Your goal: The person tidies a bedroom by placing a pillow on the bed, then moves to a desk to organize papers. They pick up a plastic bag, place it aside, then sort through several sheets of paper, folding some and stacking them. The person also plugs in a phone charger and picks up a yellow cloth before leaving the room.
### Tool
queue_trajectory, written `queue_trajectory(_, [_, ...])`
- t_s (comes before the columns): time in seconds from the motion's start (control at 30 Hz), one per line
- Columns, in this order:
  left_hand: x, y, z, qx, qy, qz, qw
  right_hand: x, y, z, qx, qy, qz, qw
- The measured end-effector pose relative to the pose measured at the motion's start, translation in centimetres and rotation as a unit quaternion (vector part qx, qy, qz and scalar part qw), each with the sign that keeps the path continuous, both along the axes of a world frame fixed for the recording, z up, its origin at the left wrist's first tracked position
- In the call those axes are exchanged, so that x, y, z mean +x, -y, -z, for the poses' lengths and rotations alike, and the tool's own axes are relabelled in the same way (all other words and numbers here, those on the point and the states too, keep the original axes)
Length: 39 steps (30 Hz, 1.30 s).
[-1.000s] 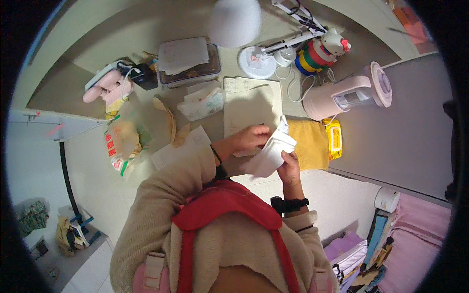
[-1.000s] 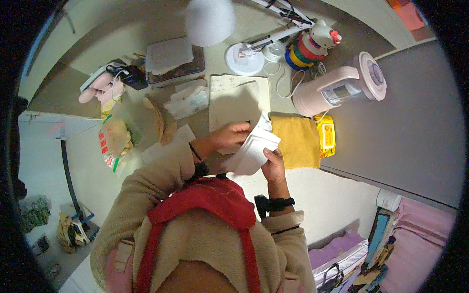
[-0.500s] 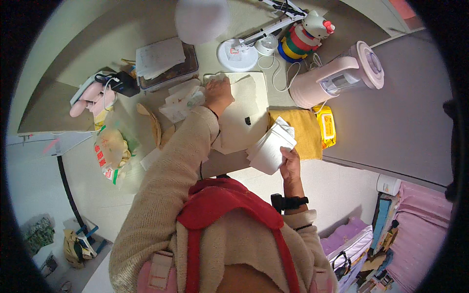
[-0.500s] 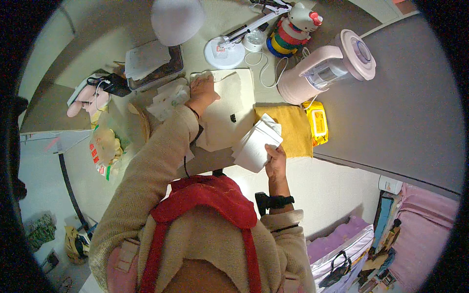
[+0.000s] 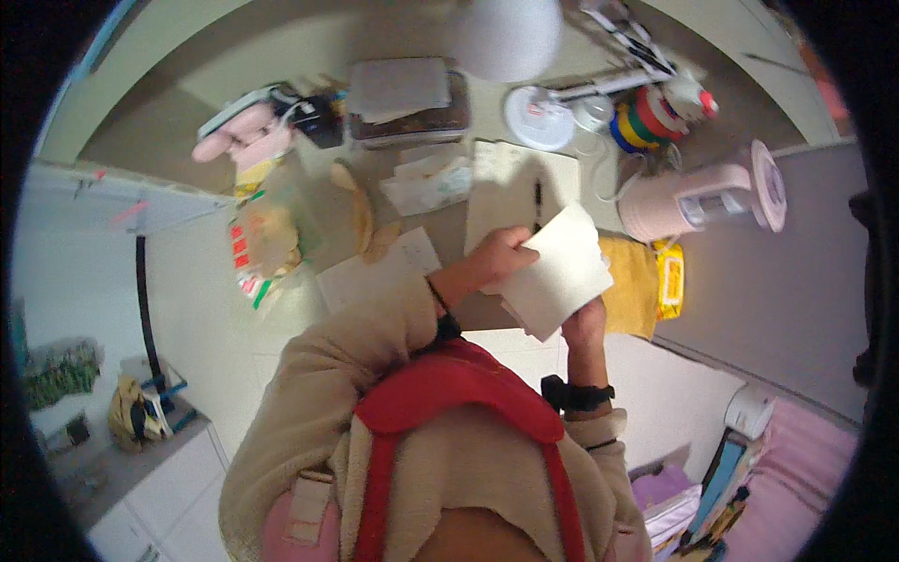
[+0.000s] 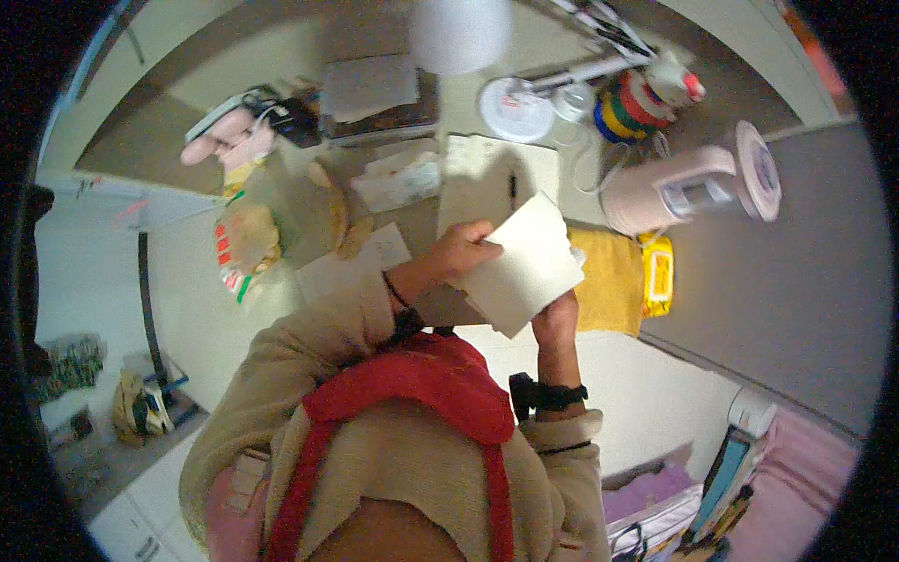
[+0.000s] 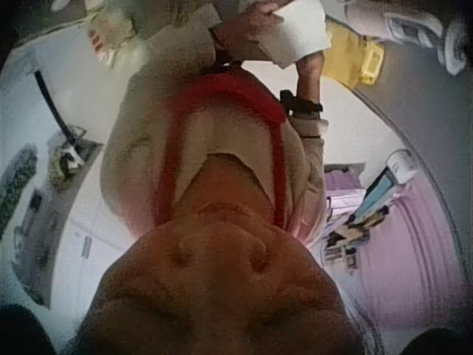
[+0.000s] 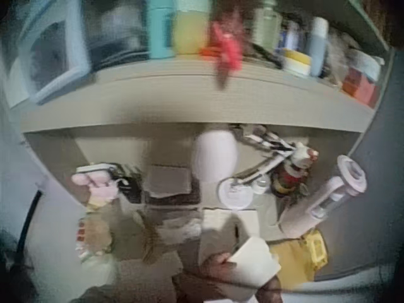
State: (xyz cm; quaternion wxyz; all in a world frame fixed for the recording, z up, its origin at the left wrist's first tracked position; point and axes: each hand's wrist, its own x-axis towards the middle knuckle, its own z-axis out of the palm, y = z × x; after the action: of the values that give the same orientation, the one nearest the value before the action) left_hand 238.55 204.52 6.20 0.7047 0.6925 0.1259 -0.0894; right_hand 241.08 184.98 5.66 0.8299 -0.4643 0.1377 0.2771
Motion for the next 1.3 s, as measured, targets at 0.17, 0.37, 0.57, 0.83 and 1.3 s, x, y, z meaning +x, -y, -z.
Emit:
queue_trajectory(0.17, [-1.8,-1.0,1.5,0.052,0.022,-0.092,0.994,-0.5,-2.7,-2.8,0.149,0.086,-0.097,0.98])
queue_trajectory(0.37, [-3.8,-3.9,1.4,0.097,0.036,-0.091,0.99,-1.1,-6.1,-1.9,-0.146,0.091,-0.134,0.976])
queue_trajectory(0.57, [-9.7,-13.1,1.7,0.417,0.039,-0.236,0.877,-0.9,-6.4,-1.1,-0.228,0.07,-0.086,0.967])
queue_trajectory(0.83, [-6.0,-17.3,-1.3,0.535,0.163,-0.319,0.765,-2.0,-7.3,-1.6,-0.113,0.042,-0.145,0.982])
queue_trajectory(1.3, [6.9,-26.8,1.8,0.707,0.047,-0.028,0.705,-4.4,-4.7,-0.3,-0.202,0.038,-0.086,0.975])
